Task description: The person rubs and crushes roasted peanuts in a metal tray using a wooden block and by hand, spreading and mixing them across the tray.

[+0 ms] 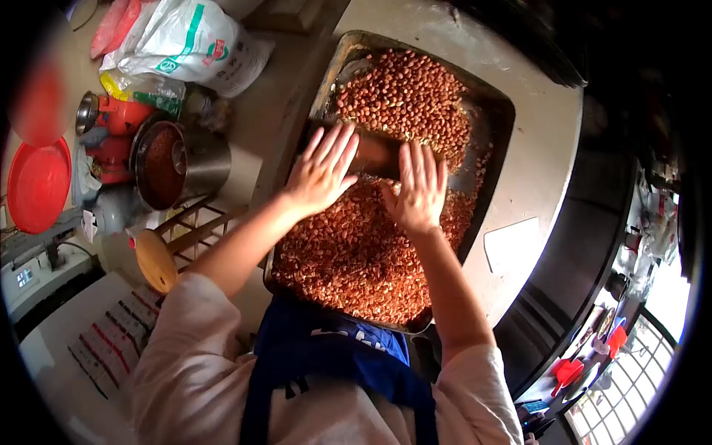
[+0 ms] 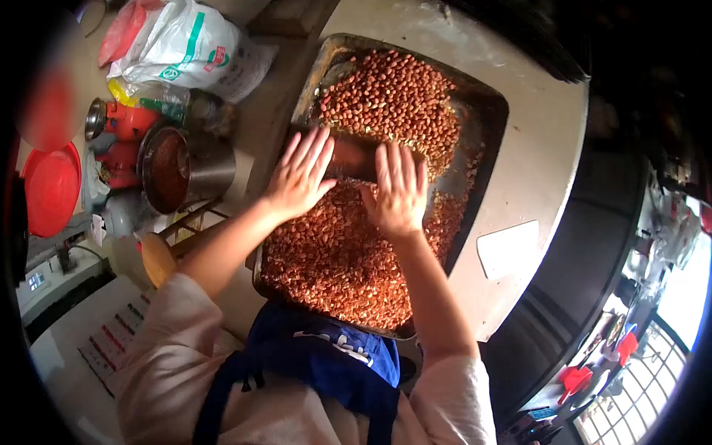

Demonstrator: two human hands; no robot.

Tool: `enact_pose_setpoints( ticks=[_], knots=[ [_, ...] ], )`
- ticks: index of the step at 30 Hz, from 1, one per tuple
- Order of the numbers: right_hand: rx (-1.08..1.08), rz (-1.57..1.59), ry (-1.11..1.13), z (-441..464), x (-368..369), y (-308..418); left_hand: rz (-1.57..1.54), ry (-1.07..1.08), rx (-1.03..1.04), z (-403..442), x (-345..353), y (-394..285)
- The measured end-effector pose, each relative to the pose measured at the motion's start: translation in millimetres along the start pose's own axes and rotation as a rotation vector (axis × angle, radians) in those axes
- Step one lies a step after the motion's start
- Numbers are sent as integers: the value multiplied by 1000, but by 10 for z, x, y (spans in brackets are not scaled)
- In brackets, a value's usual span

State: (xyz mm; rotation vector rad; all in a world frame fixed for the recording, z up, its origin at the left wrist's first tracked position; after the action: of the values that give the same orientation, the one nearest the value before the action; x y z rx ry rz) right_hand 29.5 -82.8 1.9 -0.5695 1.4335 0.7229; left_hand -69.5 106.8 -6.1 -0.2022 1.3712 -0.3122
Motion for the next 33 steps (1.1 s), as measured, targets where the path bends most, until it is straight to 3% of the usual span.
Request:
enact_pose_setpoints(
  ticks=[2, 5, 6, 7, 9, 10, 12, 13, 15, 16, 17, 18, 19, 21, 23, 25, 27, 29, 31, 33],
  knots=[
    [6, -69, -70, 579, 38, -239, 147, -56, -2, 607, 14, 280],
    [6, 90, -330, 1520, -105, -630, 177, -227, -78, 1685, 77, 897],
    [9, 138, -374, 1759, -58, -771, 36, -278, -82, 1924, 27, 1018],
    [25, 129, -397, 1916, 26, -912, 85, -44, -238, 2078, -114, 1025],
    [188, 81, -313, 2001, 93, -954, 162, 21, -274, 2173, -39, 1064],
    [196, 87, -298, 1934, 132, -910, 157, 38, -274, 2088, 21, 1043],
    [222, -89, -162, 1742, 21, -762, 251, -134, -132, 1908, 102, 1022],
    [197, -136, -92, 1557, -54, -634, 257, -77, -127, 1739, 52, 906],
    [112, -97, 114, 1152, -85, -385, 141, -91, -30, 1261, 78, 694],
    [125, 100, 274, 962, -242, -286, 94, -89, -9, 1011, 4, 536],
    [55, -26, 116, 638, -128, -184, 39, -17, -27, 706, -23, 406],
    [12, -30, 96, 366, -111, -91, -22, -17, -19, 408, 26, 324],
    [-23, 104, -14, 126, -50, -33, -19, -10, 13, 149, -6, 240],
    [-79, -75, -155, -104, 55, 86, 39, 167, 16, -80, -115, 176],
    [-46, -1, -95, 161, -4, -31, 16, 5, 22, 144, -17, 242],
    [69, -2, 197, 833, -137, -230, 44, 58, -59, 676, 1, 431],
    [51, 76, 122, 1423, -106, -491, 31, 88, -77, 1259, -27, 689],
    [31, 64, 16, 1845, -29, -712, 72, -49, -160, 1632, 124, 979],
    [195, 120, 357, 2130, -52, -837, 23, -96, -219, 1865, 158, 1112],
    [229, 158, 283, 2117, -96, -784, 45, -147, -177, 1837, 119, 1153]
  ],
)
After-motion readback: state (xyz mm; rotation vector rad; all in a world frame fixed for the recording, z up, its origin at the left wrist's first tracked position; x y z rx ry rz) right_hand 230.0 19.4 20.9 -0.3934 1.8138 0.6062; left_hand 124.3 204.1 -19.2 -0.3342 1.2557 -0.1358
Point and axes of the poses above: each hand's wrist, its own z-axis towards the middle knuckle, its own x-axis out of the palm, y = z × x, the point moved 3 cm from there along z, towards the middle knuckle, and after that the axes turned 1 degree about y, right-handed, at the moved point
